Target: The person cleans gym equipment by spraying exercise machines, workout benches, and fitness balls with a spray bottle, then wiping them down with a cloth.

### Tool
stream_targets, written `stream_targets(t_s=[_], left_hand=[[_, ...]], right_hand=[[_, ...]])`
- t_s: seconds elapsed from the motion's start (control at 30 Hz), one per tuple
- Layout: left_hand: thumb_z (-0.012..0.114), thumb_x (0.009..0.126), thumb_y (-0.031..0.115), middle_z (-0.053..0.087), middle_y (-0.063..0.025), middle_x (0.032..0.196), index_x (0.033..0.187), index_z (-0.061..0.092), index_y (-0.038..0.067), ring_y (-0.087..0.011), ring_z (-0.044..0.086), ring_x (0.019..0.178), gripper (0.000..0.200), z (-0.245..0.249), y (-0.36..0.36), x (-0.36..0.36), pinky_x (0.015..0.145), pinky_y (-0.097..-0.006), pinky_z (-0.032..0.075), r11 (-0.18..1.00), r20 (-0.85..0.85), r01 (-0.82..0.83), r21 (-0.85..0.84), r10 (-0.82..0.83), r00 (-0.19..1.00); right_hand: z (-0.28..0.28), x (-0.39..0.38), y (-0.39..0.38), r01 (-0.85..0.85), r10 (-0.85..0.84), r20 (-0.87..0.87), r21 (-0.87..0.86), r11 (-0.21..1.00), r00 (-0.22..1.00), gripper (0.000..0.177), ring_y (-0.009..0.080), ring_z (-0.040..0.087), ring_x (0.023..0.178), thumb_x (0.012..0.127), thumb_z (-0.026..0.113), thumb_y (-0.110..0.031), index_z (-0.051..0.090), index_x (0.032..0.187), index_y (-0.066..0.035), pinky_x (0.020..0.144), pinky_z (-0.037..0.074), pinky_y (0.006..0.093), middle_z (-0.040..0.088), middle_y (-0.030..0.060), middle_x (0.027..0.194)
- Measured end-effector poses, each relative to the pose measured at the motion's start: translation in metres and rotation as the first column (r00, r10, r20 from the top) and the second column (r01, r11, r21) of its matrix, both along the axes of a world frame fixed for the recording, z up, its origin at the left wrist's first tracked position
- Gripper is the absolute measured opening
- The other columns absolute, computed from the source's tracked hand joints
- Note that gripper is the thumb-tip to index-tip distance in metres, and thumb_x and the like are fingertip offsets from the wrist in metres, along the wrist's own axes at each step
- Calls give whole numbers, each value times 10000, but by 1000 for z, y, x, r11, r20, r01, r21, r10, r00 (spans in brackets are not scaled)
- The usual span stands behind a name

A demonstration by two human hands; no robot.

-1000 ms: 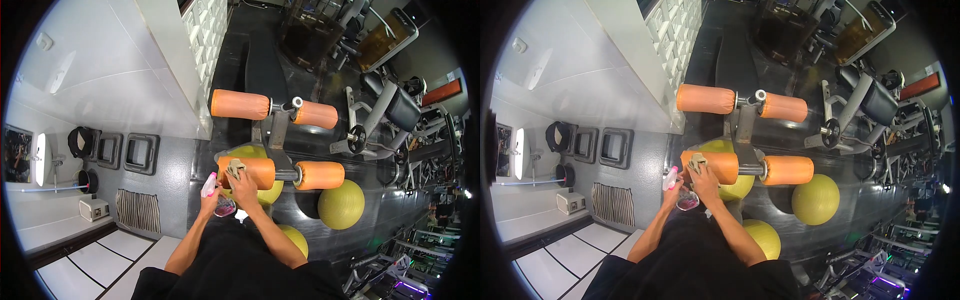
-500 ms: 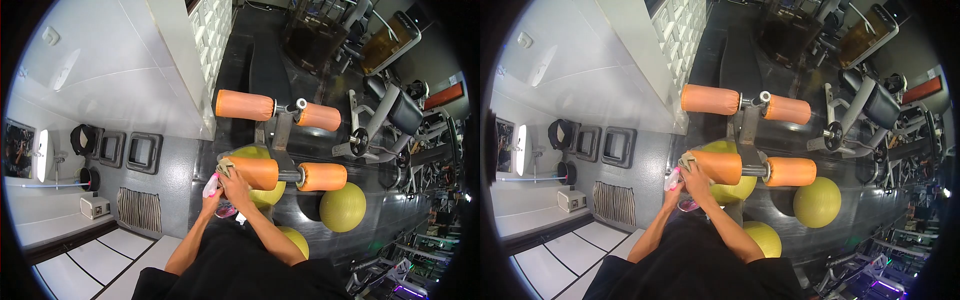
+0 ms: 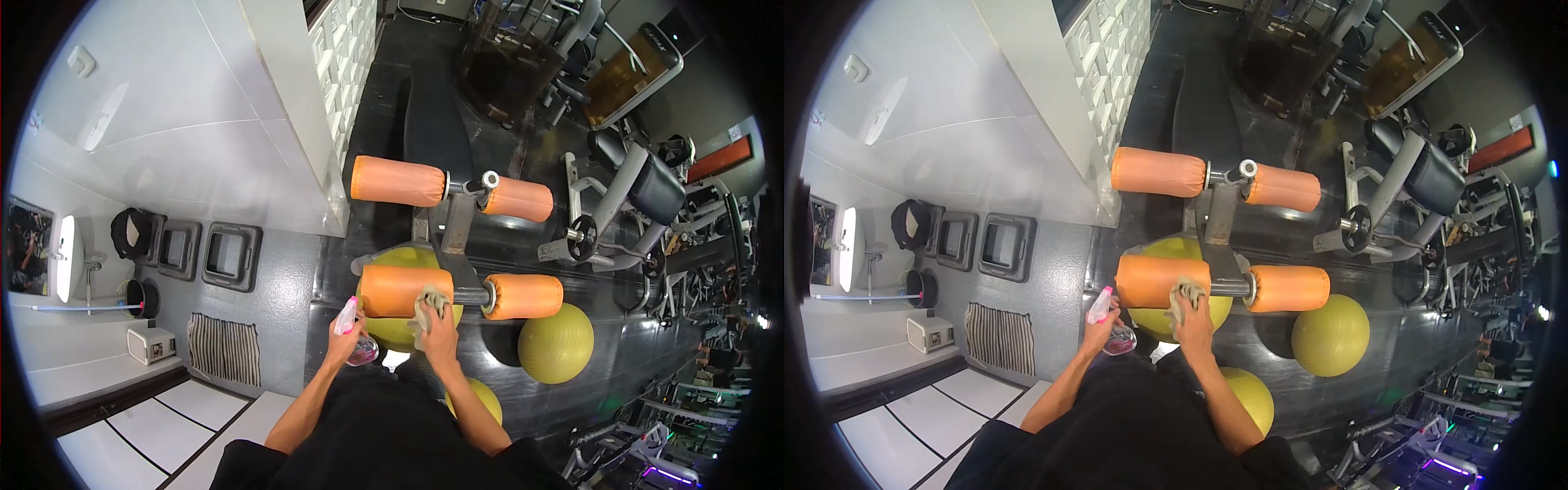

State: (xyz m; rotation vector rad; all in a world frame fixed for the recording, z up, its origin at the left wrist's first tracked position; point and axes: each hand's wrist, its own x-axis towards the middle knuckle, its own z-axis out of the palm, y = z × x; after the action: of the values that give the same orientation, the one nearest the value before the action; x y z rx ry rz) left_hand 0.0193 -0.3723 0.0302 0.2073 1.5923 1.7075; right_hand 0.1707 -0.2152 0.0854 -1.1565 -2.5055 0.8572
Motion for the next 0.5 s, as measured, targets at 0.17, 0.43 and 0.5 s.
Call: stream_targets(t_s=[0.17,0.43,0.5], left_hand=[[583,874,-24,582,-50,838,984,562,6,-129,625,590,116,14,13,3,568,-267,531,999,-12,-31,-34,31,999],[576,873,-5,560,-61,979,1026,539,29,-171,644,620,161,2,2,0,545,-306,528,998,-5,49,-41,-49,999],[585,878,5,563,-39,853,1022,546,23,-147,621,586,150,11,5,2,553,-276,515,999,38,-36,-7,36,999]], right_hand=[[-10,20,-11,1,-2,34,45,999,999,574,391,514,1081,670,666,23,599,1214,-146,894,461,465,489,177,1133],[-15,-34,16,174,-174,-21,246,953,985,491,383,503,1025,701,619,19,669,1151,-171,894,439,451,525,172,1159],[-17,-35,14,104,-95,-52,222,970,994,503,389,494,1054,689,615,29,671,1150,-165,918,429,457,521,176,1164]])
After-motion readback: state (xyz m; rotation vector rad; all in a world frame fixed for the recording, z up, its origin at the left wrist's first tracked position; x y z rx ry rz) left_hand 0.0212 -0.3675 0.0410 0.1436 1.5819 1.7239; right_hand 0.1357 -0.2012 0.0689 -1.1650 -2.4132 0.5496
